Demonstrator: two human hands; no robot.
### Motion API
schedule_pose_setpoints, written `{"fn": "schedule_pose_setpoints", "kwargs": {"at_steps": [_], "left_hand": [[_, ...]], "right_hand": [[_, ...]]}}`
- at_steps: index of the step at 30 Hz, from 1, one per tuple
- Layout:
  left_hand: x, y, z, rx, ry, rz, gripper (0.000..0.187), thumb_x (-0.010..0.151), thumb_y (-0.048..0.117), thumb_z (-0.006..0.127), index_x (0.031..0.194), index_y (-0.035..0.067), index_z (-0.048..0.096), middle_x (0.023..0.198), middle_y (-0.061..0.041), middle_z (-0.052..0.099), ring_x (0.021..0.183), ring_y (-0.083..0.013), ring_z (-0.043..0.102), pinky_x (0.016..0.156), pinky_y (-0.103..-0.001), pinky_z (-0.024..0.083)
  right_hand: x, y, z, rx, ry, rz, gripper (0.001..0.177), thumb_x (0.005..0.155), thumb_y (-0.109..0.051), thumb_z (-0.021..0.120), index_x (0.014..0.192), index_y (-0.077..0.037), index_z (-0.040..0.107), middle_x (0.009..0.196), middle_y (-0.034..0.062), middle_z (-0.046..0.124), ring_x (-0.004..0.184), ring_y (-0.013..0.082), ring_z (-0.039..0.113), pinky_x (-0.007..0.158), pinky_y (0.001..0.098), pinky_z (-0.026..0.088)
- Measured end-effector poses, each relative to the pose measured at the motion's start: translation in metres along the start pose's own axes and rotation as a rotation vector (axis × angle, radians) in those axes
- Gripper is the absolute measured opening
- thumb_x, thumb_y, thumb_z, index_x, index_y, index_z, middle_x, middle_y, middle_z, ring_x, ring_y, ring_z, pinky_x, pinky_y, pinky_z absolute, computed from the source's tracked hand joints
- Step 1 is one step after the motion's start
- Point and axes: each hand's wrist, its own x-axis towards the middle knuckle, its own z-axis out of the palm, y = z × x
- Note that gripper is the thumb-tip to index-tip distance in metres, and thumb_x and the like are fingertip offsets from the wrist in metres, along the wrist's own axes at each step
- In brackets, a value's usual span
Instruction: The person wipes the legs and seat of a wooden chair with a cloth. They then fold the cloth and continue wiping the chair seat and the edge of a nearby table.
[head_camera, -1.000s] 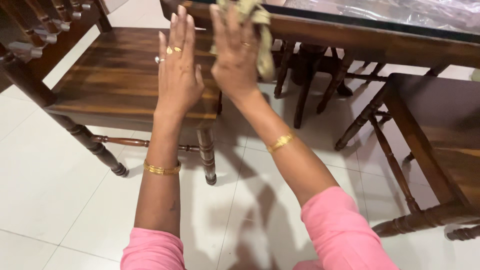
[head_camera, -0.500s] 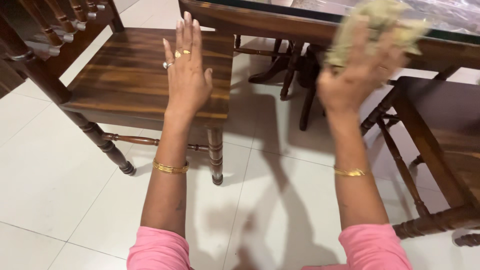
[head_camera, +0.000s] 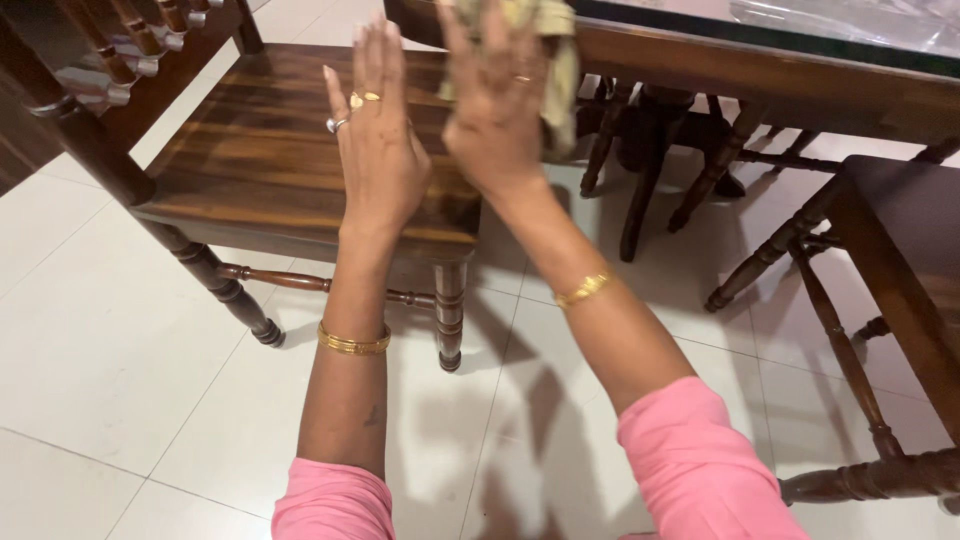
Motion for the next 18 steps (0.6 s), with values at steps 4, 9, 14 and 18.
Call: {"fn": "schedule_pose_setpoints", "kwargs": {"at_steps": [4, 9, 14, 18], "left_hand": [[-0.002, -0.013, 0.009, -0.019, 0.113, -0.092, 0.092, 0.087, -0.016, 0.050, 0.168, 0.005, 0.010, 0.176, -0.016, 0.013, 0.163, -0.0295, 0.016, 0.135, -0.059, 0.006], [-0.004, -0.027, -0.006, -0.098, 0.170, -0.210, 0.083, 0.101, -0.011, 0.054, 0.166, 0.007, 0.005, 0.174, -0.014, 0.010, 0.164, -0.0287, 0.013, 0.132, -0.059, 0.006], [-0.003, -0.023, -0.018, -0.113, 0.147, -0.196, 0.085, 0.099, -0.014, 0.050, 0.166, 0.007, 0.003, 0.175, -0.012, 0.007, 0.165, -0.0271, 0.012, 0.136, -0.060, 0.007], [-0.003, -0.019, -0.018, -0.100, 0.128, -0.184, 0.086, 0.096, -0.015, 0.050, 0.166, 0.006, 0.004, 0.174, -0.012, 0.007, 0.168, -0.0288, 0.011, 0.135, -0.063, 0.007]], "right_hand": [[0.019, -0.029, 0.043, -0.128, -0.208, -0.199, 0.064, 0.099, -0.010, 0.054, 0.161, -0.003, 0.039, 0.167, 0.0203, 0.029, 0.155, 0.0452, 0.023, 0.129, 0.0556, 0.016], [0.023, -0.050, 0.051, -1.007, -0.287, -0.893, 0.064, 0.094, -0.036, 0.047, 0.146, 0.000, 0.054, 0.152, 0.0217, 0.049, 0.146, 0.0392, 0.036, 0.121, 0.0536, 0.021], [0.011, -0.027, 0.022, -0.824, -0.166, -0.787, 0.051, 0.095, -0.028, 0.051, 0.131, 0.003, 0.069, 0.147, 0.0191, 0.056, 0.142, 0.0393, 0.044, 0.122, 0.0584, 0.023], [-0.021, 0.037, -0.025, -0.264, -0.118, -0.424, 0.045, 0.098, -0.010, 0.069, 0.143, -0.007, 0.067, 0.152, 0.0108, 0.056, 0.152, 0.0343, 0.040, 0.132, 0.0567, 0.017]]}}
